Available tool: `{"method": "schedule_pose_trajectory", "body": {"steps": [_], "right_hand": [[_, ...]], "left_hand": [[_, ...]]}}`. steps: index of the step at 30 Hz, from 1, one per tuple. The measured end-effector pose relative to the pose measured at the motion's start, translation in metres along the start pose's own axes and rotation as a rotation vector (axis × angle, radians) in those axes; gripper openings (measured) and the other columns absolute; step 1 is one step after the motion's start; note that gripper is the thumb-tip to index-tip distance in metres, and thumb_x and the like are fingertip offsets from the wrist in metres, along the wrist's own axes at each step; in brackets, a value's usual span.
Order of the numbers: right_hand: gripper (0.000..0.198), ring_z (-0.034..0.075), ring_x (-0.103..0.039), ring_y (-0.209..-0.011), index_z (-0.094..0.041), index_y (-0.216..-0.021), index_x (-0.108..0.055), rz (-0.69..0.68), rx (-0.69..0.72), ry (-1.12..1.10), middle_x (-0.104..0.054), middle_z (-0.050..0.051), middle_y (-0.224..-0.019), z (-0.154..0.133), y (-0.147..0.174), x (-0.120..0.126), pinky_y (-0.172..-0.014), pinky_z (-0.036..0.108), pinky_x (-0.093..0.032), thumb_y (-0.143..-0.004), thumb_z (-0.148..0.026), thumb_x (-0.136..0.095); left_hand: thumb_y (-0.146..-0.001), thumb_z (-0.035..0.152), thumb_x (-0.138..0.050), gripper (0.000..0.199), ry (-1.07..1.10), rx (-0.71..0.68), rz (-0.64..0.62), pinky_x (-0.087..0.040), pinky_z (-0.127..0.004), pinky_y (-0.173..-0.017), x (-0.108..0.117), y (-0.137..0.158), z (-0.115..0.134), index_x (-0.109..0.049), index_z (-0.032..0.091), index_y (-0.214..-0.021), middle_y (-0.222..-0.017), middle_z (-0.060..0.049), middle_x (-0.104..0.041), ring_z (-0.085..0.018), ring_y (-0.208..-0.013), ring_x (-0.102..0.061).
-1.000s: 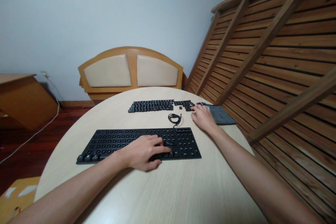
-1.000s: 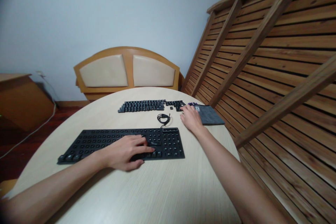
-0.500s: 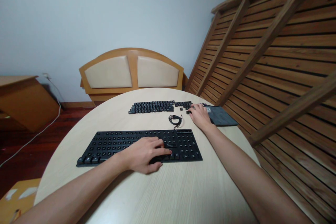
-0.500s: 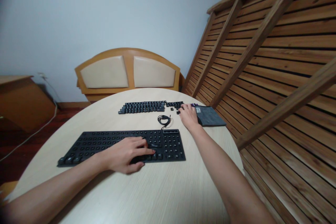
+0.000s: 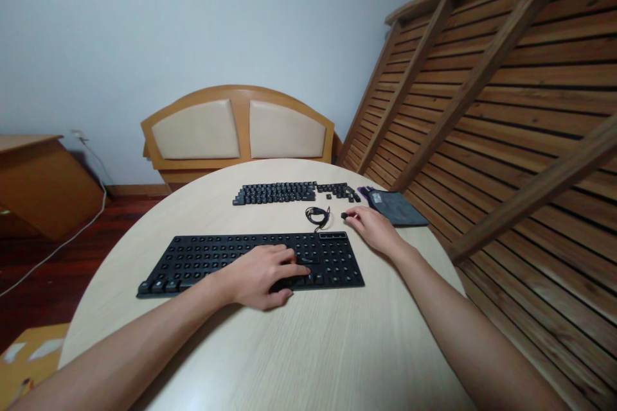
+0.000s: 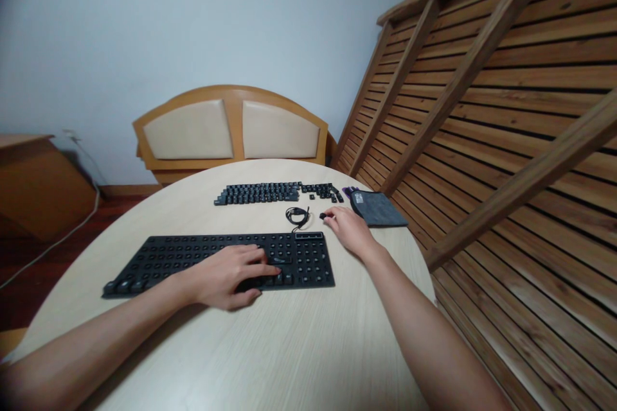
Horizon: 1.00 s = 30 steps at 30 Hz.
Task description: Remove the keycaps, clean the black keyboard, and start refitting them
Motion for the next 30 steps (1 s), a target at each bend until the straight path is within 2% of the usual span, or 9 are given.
{"method": "schedule_pose_trajectory", "body": {"steps": [3,7,9,13,18,24,30], "right_hand": [[0.035,0.020,-0.066,-0.095,-0.016,-0.122,-0.064,-0.038,-0.007,-0.175,-0.071,0.011,-0.111,0.002,0.003,0.008,-0.083,0.033,-0.051,-0.100,-0.034,-0.045],[0.042,0.023,-0.065,-0.101,-0.016,-0.124,-0.066,-0.203,-0.061,-0.605,-0.070,0.012,-0.115,-0.003,0.007,0.014,-0.090,0.038,-0.050,-0.095,-0.044,-0.053],[0.044,0.023,-0.063,-0.103,-0.016,-0.122,-0.067,-0.297,-0.067,-0.719,-0.070,0.012,-0.115,-0.008,0.010,0.016,-0.093,0.039,-0.048,-0.091,-0.047,-0.059],[0.042,0.021,-0.063,-0.096,-0.015,-0.115,-0.070,-0.488,0.002,-0.682,-0.071,0.011,-0.109,-0.028,0.019,0.025,-0.089,0.036,-0.048,-0.089,-0.047,-0.063],[0.036,0.020,-0.063,-0.085,-0.016,-0.106,-0.075,-0.608,0.069,-0.522,-0.074,0.009,-0.098,-0.051,0.028,0.034,-0.076,0.031,-0.047,-0.086,-0.044,-0.065],[0.038,0.016,-0.061,-0.070,-0.011,-0.104,-0.076,-0.776,0.028,-0.546,-0.072,0.007,-0.083,-0.064,0.034,0.031,-0.062,0.026,-0.045,-0.082,-0.041,-0.068],[0.037,0.016,-0.061,-0.069,-0.012,-0.103,-0.076,-0.788,0.035,-0.550,-0.070,0.005,-0.079,-0.070,0.034,0.028,-0.061,0.024,-0.045,-0.080,-0.040,-0.069]], "left_hand": [[-0.086,0.031,-0.056,0.051,-0.010,0.003,-0.001,-0.053,-0.040,-0.078,0.000,0.000,0.000,-0.054,0.022,-0.135,-0.103,-0.008,-0.060,-0.026,-0.090,-0.059],[-0.086,0.031,-0.056,0.050,0.000,0.003,-0.001,-0.053,-0.040,-0.078,0.000,0.000,0.000,-0.054,0.022,-0.136,-0.103,-0.009,-0.060,-0.026,-0.089,-0.059],[-0.086,0.030,-0.056,0.051,0.006,0.005,-0.003,-0.053,-0.040,-0.078,0.000,0.000,0.000,-0.053,0.022,-0.136,-0.102,-0.008,-0.060,-0.026,-0.089,-0.059],[-0.086,0.030,-0.056,0.051,0.010,0.009,-0.011,-0.053,-0.040,-0.078,0.000,0.000,0.000,-0.053,0.022,-0.136,-0.102,-0.008,-0.059,-0.026,-0.090,-0.059],[-0.086,0.030,-0.056,0.051,0.015,0.009,0.000,-0.053,-0.039,-0.078,0.000,0.000,-0.001,-0.053,0.022,-0.136,-0.102,-0.008,-0.060,-0.025,-0.089,-0.059],[-0.086,0.030,-0.057,0.051,0.018,0.006,-0.003,-0.053,-0.039,-0.077,-0.001,0.000,0.000,-0.053,0.023,-0.136,-0.100,-0.008,-0.059,-0.025,-0.088,-0.059],[-0.085,0.030,-0.057,0.051,0.013,0.004,0.004,-0.053,-0.039,-0.076,0.000,0.000,0.000,-0.053,0.023,-0.136,-0.100,-0.008,-0.060,-0.025,-0.087,-0.059]]}}
Point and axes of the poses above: each hand's wrist, its own y-axis away from the middle knuckle, its own x-axis out of the back of the hand, z = x × y, the point moved 2 cm from there along -y, towards the middle knuckle
